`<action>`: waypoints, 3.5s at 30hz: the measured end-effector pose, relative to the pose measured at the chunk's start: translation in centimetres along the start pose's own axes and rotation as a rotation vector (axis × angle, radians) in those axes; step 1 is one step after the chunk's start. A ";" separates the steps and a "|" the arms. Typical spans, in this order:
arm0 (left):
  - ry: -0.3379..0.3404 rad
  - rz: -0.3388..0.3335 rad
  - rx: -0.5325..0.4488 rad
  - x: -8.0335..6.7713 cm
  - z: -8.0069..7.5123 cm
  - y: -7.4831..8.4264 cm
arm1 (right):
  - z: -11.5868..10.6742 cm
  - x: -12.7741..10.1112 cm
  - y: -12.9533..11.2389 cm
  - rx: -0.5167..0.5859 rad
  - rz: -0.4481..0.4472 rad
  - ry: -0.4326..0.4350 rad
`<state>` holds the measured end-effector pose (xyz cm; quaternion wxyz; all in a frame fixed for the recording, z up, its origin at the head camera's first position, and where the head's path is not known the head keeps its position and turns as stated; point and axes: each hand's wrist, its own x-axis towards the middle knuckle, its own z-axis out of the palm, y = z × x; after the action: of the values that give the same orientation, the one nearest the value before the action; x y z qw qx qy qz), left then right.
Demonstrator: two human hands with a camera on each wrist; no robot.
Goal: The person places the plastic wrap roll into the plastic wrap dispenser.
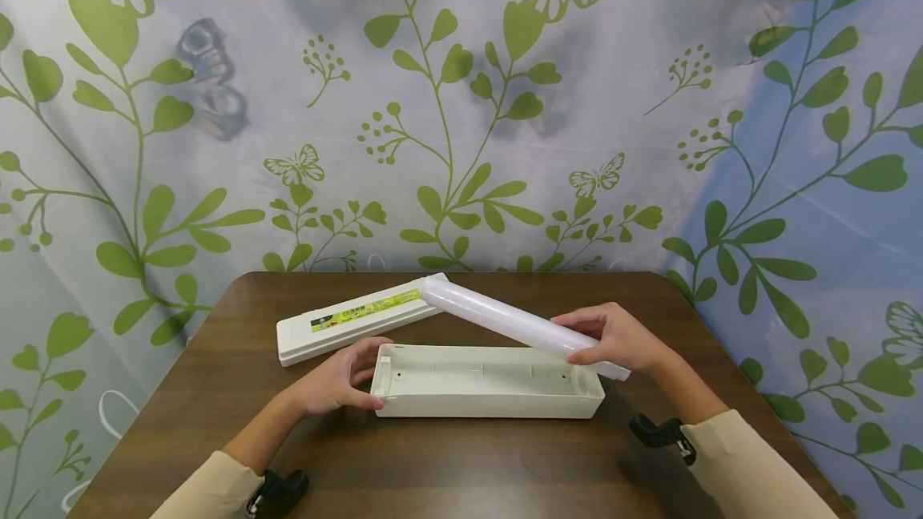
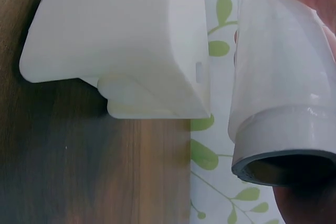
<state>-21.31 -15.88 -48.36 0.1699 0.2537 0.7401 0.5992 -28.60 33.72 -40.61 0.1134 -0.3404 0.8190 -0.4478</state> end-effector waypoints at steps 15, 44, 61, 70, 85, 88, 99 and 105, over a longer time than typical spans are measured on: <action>0.003 0.001 -0.006 0.2 0.1 0.0 | 0.7 1.4 0.2 0.030 -0.062 -0.102; 0.008 0.029 0.020 0.1 -0.1 -0.4 | 2.6 3.0 0.6 0.068 -0.174 -0.242; 0.004 0.004 -0.031 0.0 0.0 -0.4 | 3.3 3.1 0.6 0.097 -0.109 -0.282; 0.003 -0.007 -0.011 0.1 0.0 -0.3 | 3.6 3.1 0.7 0.088 -0.083 -0.292; -0.018 0.012 -0.023 0.3 -0.1 -0.4 | 4.0 3.4 0.4 0.050 -0.061 -0.304; -0.018 0.013 -0.021 0.3 -0.1 -0.4 | 4.0 3.4 0.2 0.031 -0.043 -0.300; -0.015 0.019 -0.011 0.3 -0.1 -0.6 | 4.0 3.4 0.2 0.027 -0.062 -0.297; -0.020 0.029 -0.027 0.3 -0.2 -0.6 | 4.1 3.2 0.2 0.018 -0.071 -0.260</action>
<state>-21.73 -15.97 -48.92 0.1720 0.2680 0.7265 0.6089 -29.01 29.01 -42.70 0.2058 -0.4232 0.7809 -0.4108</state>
